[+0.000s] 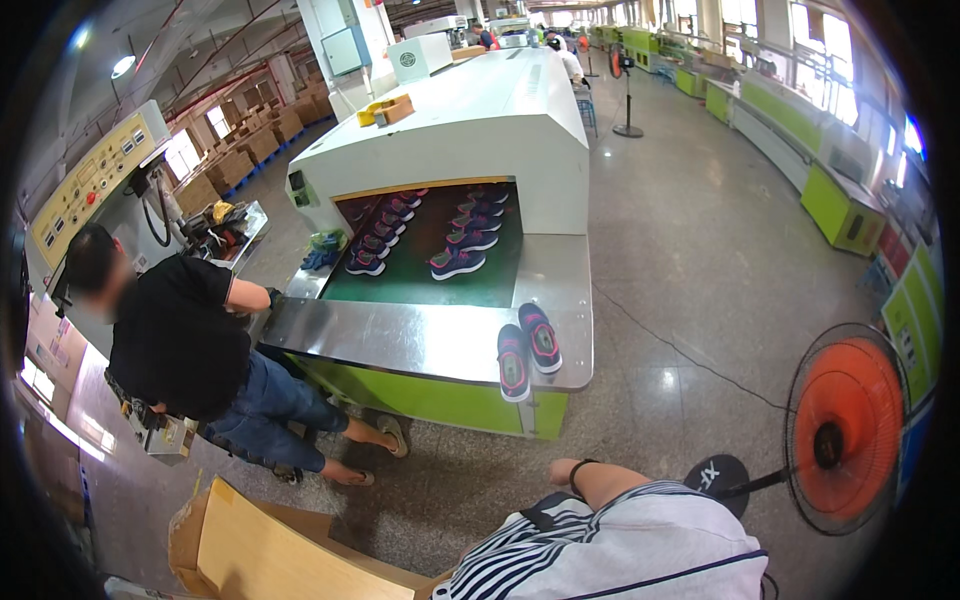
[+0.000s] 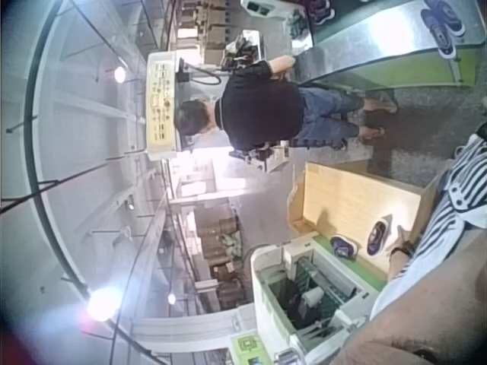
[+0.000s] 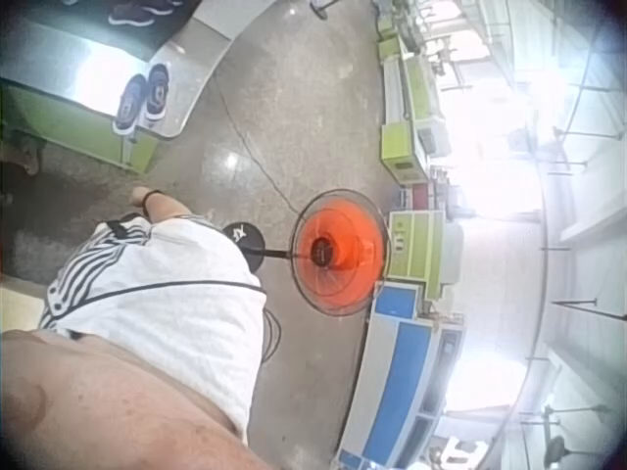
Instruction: The person removes shoes from a conveyor belt, places them on a table, and turns them over. The person then picks up the shoes one at a time, inserts plastic shoe trees into them, and places the shoes back onto the conveyor belt.
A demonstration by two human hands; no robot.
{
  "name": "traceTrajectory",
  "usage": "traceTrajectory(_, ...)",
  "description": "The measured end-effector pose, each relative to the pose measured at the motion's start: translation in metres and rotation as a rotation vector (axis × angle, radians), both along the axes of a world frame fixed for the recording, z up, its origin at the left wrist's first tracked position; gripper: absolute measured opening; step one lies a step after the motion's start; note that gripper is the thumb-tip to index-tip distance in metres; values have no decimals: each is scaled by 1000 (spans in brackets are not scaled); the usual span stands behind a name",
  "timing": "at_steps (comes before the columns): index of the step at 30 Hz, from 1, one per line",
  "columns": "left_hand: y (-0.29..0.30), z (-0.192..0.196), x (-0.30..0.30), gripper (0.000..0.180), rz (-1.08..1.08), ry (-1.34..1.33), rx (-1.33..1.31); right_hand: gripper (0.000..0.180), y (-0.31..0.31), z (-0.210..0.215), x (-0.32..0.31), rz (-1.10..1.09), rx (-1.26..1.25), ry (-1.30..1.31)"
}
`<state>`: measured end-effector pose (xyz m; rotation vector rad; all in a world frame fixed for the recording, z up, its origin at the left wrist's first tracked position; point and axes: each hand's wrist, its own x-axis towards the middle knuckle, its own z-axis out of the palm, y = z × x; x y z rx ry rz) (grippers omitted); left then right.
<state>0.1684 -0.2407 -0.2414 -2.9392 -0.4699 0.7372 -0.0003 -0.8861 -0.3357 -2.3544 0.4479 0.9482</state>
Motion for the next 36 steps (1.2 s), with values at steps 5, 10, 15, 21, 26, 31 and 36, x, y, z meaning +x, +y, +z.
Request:
traceTrajectory(5, -11, 6, 6, 109, -26, 6, -24, 40, -3, 6, 2, 18, 7, 20)
traceTrajectory(10, -25, 14, 15, 108, -53, 13, -44, 39, -5, 10, -1, -20, 4, 10)
traceTrajectory(15, -33, 27, 23, 107, -80, 19, -60, 39, -4, 13, 0, 11, 0, 11)
traceTrajectory(21, -33, 40, 23, 107, -92, 44, -66, 38, -5, 10, -1, 26, 17, -7)
traceTrajectory(26, -35, 54, 26, 106, -97, 65, -70, 37, -2, 2, 1, 45, -4, -18)
traceTrajectory(31, -48, 67, 36, 105, -122, 88, -84, 35, -8, -14, -4, 29, -29, -45)
traceTrajectory(36, -57, 73, 34, 105, -112, 108, -107, 39, -6, -7, -3, 10, 1, -23)
